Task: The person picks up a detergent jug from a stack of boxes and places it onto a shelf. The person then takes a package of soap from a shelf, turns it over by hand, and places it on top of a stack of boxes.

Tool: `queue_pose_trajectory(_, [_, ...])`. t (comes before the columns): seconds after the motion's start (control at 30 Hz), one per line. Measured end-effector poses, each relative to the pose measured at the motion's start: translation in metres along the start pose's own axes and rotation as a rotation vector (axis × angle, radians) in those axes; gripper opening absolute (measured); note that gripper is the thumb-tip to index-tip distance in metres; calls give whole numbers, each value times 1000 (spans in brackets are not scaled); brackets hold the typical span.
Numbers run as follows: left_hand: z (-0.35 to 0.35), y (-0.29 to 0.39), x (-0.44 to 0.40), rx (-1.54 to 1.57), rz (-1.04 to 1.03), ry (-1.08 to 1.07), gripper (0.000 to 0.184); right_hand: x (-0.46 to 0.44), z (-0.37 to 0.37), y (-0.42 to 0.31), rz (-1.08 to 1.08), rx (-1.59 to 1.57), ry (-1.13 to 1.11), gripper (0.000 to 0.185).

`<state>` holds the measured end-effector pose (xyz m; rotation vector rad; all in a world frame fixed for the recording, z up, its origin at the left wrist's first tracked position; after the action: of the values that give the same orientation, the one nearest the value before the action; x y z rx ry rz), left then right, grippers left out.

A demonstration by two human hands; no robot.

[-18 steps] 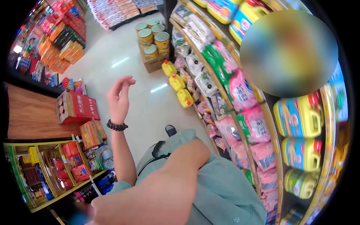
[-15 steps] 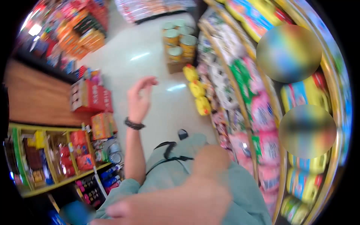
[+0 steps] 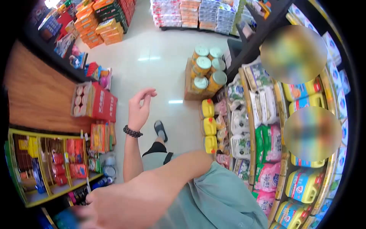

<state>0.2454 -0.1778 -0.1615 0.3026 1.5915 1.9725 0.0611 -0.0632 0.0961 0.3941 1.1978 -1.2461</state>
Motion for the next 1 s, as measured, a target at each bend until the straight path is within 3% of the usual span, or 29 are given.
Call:
queue_pose_trajectory(0.03, [16, -2, -20, -37, -24, -9, 19, 9, -10, 34, -84, 52, -178, 32])
queue_pose_trajectory(0.07, [25, -12, -42, -71, 83, -48, 19, 19, -13, 69, -153, 100, -364, 23])
queue_pose_trajectory(0.17, [58, -24, -109, -30, 20, -26, 19, 47, 71, 165, -371, 78, -171, 32])
queue_pose_trajectory(0.3, [143, -40, -174, 176, 170, 199, 19, 95, 186, 264, -709, -11, 376, 28])
queue_pose_trajectory(0.33, [158, -43, -186, 216, 99, 245, 17, 116, 210, 280, -728, 61, 507, 24])
queue_pose_trajectory(0.53, [184, -52, -258, 186, 38, 102, 20, 237, 328, 391, -608, 128, 1357, 21])
queue_pose_trajectory(0.63, [189, -73, -310, 106, 24, 28, 20, 277, 364, 456, -574, -119, 1591, 25])
queue_pose_trajectory(0.87, [190, -130, -463, 4, 10, -110, 22, 322, 477, 601, -554, -286, 1671, 26])
queue_pose_trajectory(1.0, [219, -148, -560, 33, 19, 10, 19, 304, 548, 678, -654, -335, 1540, 30])
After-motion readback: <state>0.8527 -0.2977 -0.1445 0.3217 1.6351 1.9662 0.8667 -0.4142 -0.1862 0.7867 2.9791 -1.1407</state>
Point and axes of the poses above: each hand's wrist, its own x-axis away from the middle knuckle, its own z-axis out of the back of the hand, y = z × x, the point moved 10 cm from there along -x, towards the middle knuckle, and after that the axes turned 7 degrees about z, right-handed, at the moved point
